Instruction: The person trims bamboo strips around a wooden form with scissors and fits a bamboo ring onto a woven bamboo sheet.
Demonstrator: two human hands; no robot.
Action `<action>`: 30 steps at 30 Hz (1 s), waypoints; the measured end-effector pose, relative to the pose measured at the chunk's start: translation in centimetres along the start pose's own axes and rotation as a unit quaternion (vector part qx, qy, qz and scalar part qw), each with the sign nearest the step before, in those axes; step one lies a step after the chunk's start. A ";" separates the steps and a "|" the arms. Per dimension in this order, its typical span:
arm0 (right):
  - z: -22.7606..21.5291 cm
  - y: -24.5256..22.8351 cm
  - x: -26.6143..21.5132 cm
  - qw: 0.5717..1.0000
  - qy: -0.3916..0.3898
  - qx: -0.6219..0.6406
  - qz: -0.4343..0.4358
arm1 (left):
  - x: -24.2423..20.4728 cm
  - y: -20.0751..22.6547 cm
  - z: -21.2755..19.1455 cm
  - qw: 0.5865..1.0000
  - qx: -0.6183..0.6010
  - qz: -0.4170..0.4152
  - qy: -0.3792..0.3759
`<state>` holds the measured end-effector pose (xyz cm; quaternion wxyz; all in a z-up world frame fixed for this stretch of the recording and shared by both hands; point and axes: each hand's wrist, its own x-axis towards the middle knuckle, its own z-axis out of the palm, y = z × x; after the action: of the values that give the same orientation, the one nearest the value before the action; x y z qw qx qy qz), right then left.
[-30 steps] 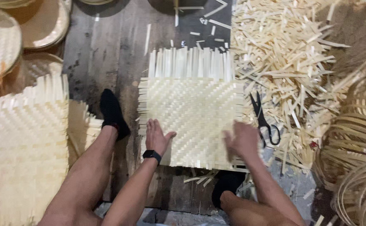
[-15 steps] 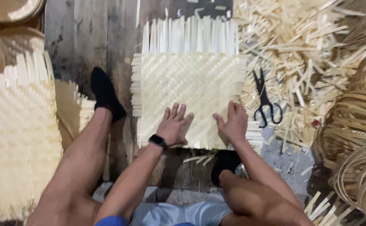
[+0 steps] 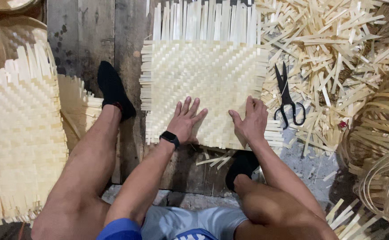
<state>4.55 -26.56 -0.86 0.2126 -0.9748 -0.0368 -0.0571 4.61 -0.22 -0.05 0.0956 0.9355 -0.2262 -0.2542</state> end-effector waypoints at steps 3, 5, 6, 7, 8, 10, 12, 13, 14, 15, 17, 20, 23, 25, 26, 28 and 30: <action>-0.5 -0.3 0.0 0.999 -0.040 -0.005 0.022 | -0.2 0.4 0.7 0.999 -0.040 -0.007 0.034; -0.8 -0.3 0.1 1.000 -0.021 -0.003 0.000 | -0.1 0.2 1.3 0.999 -0.042 -0.005 0.033; -1.3 -0.2 -0.1 1.000 -0.011 -0.011 0.010 | 0.3 0.1 1.4 0.999 -0.041 0.000 0.032; -1.9 -0.3 -0.4 1.000 0.005 0.014 0.005 | 0.0 -0.2 1.5 0.998 -0.048 0.002 0.043; -3.1 0.1 -0.7 0.999 0.027 0.032 0.009 | -0.1 -0.4 1.6 0.997 -0.054 0.018 0.053; -6.4 1.7 -1.4 0.996 0.081 0.018 0.015 | 0.1 -0.8 1.9 0.998 -0.058 0.004 0.019; -11.3 4.2 -2.7 0.991 0.135 -0.004 0.020 | 0.0 -1.7 2.5 0.997 -0.057 0.023 0.039; -14.5 5.8 -3.7 0.979 0.200 -0.007 0.032 | 0.1 -1.9 2.9 0.994 0.044 0.044 0.090; -17.4 7.2 -4.7 0.965 0.261 0.000 0.036 | 0.4 -1.6 3.1 0.977 0.145 0.051 0.145; -21.3 8.9 -6.6 0.946 0.318 -0.069 0.017 | 0.7 -1.2 3.1 0.975 0.148 0.072 0.151; -27.9 11.3 -10.4 0.916 0.356 -0.168 0.071 | 0.0 -1.2 2.2 0.996 0.001 0.041 0.079; -35.5 13.9 -15.4 0.872 0.282 -0.318 0.245 | -0.2 0.1 0.7 0.999 0.038 -0.026 -0.008; -40.8 15.7 -20.0 0.869 0.183 -0.361 0.284 | -0.3 0.8 -0.3 0.998 0.050 -0.029 -0.014; -42.5 16.5 -22.4 0.881 0.153 -0.358 0.269 | -0.2 1.0 -0.6 0.997 0.069 -0.027 -0.018; -42.6 16.7 -23.3 0.892 0.156 -0.298 0.303 | -0.3 1.0 -0.6 0.995 0.087 -0.031 -0.026; -42.9 16.8 -24.3 0.897 0.162 -0.236 0.336 | -0.4 0.9 -0.5 0.996 0.085 -0.027 -0.020; -43.1 16.5 -24.6 0.912 0.197 -0.240 0.267 | -0.2 1.0 -0.6 0.996 0.085 -0.023 -0.014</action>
<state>-22.37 -60.75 28.16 -0.0170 -0.9388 0.2827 -0.1962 4.36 -0.96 0.85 0.0066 0.9415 -0.2269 -0.2493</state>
